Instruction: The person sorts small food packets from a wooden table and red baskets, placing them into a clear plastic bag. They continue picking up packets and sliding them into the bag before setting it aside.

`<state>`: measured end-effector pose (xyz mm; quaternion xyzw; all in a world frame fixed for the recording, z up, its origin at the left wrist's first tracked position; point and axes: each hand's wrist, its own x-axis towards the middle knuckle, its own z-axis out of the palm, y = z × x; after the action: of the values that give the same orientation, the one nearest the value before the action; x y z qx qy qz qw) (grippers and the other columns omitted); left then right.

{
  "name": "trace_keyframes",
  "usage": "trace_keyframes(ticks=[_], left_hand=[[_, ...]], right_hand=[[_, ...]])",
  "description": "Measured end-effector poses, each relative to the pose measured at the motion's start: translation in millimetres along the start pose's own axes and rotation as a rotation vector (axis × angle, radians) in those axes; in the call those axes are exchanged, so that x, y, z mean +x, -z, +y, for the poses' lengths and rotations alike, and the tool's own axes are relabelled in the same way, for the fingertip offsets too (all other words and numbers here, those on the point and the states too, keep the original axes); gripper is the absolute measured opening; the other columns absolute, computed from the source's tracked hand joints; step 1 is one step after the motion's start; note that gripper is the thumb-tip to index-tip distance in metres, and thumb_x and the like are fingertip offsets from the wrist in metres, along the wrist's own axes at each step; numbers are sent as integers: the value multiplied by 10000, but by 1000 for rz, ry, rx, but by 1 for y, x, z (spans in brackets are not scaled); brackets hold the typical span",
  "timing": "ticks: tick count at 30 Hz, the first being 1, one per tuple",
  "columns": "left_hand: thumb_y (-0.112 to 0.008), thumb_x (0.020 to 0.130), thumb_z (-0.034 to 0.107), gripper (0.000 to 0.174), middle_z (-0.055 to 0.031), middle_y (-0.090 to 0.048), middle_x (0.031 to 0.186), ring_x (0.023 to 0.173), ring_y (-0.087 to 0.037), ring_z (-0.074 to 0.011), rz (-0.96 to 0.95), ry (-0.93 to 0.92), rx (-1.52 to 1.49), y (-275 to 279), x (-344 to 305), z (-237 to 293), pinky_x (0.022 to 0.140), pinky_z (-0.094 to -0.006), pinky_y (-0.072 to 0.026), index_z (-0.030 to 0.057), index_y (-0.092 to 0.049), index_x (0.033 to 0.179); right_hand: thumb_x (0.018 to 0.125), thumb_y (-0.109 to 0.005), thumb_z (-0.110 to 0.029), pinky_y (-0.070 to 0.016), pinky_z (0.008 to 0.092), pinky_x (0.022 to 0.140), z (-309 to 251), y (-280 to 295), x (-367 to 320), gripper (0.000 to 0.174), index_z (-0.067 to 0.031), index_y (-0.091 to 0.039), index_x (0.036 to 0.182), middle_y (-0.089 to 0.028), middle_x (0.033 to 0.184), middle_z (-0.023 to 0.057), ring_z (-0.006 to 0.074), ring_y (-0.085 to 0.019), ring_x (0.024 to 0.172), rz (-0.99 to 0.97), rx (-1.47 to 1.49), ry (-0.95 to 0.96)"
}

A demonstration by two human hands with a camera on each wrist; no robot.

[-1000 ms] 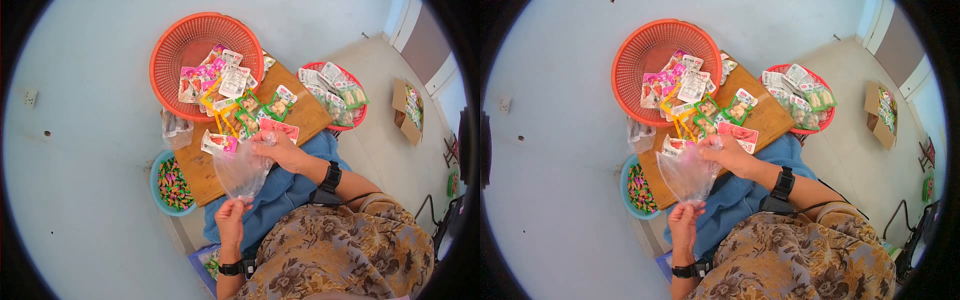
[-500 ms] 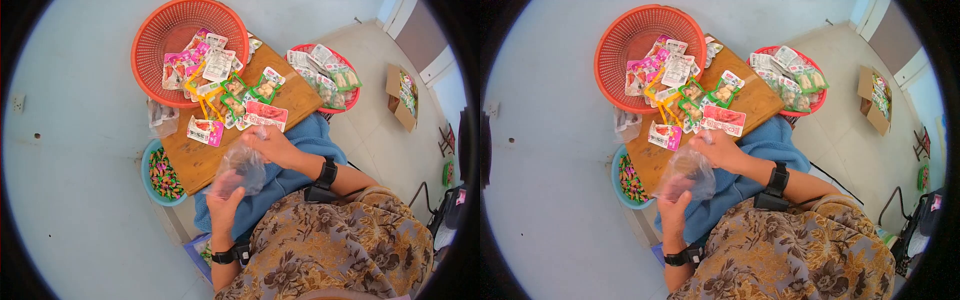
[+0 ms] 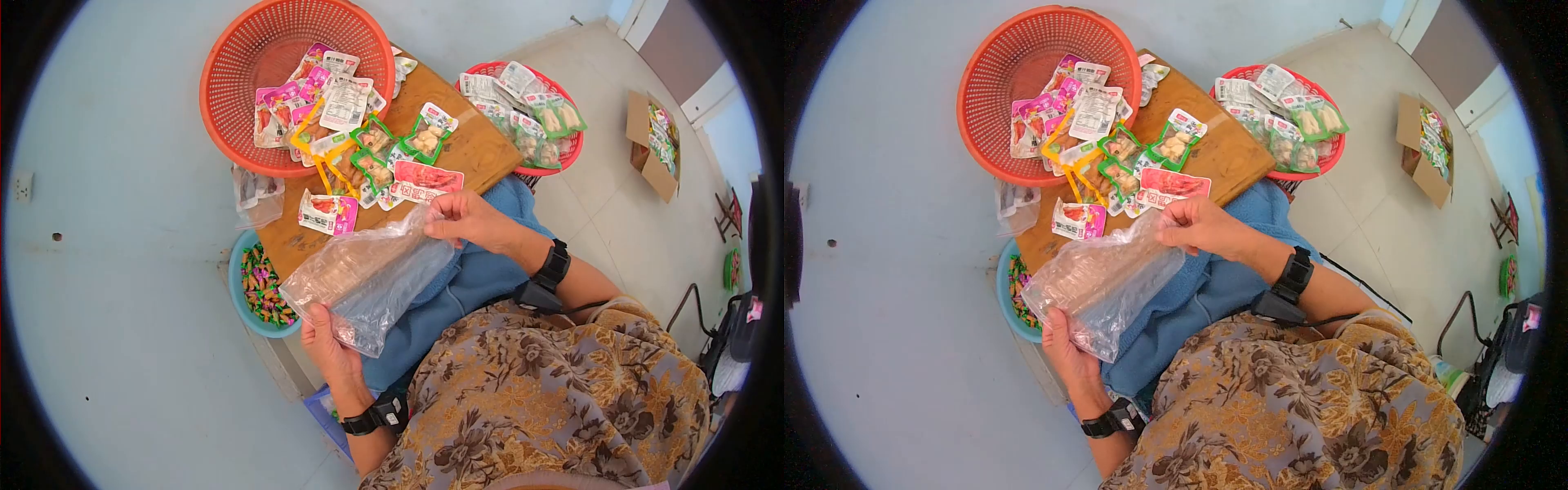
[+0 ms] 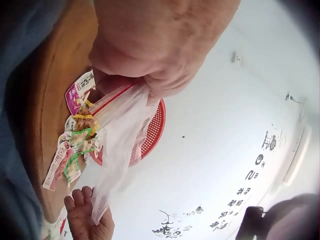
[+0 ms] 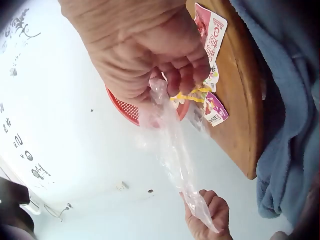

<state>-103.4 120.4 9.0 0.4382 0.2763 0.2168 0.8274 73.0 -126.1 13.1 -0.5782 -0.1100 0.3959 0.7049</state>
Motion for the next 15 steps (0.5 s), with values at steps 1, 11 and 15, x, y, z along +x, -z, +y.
trace_keyframes(ticks=[1,11,15], left_hand=[[-677,957,238,301,-109,-700,1119,976,-681,-201,-1,0,1,-1,0,1,847,-348,-571,15,-652,1158],[-740,915,174,165,7,-638,732,585,-517,-56,-29,120,162,0,-11,1,528,-202,-389,15,-707,887],[-755,902,173,167,45,-572,647,519,-437,-37,5,150,249,0,-14,-2,476,-204,-315,12,-716,882]], right_hand=[[848,-783,-184,-441,199,589,5,-4,3,214,-56,-647,955,-610,803,-38,51,-571,714,58,-91,175],[942,-695,-183,-483,222,619,-4,-1,5,133,-63,-649,907,-624,770,-20,58,-601,690,50,-76,171],[968,-659,-207,-480,227,575,-7,-3,4,161,-61,-648,901,-618,738,-19,61,-598,632,49,-28,146]])
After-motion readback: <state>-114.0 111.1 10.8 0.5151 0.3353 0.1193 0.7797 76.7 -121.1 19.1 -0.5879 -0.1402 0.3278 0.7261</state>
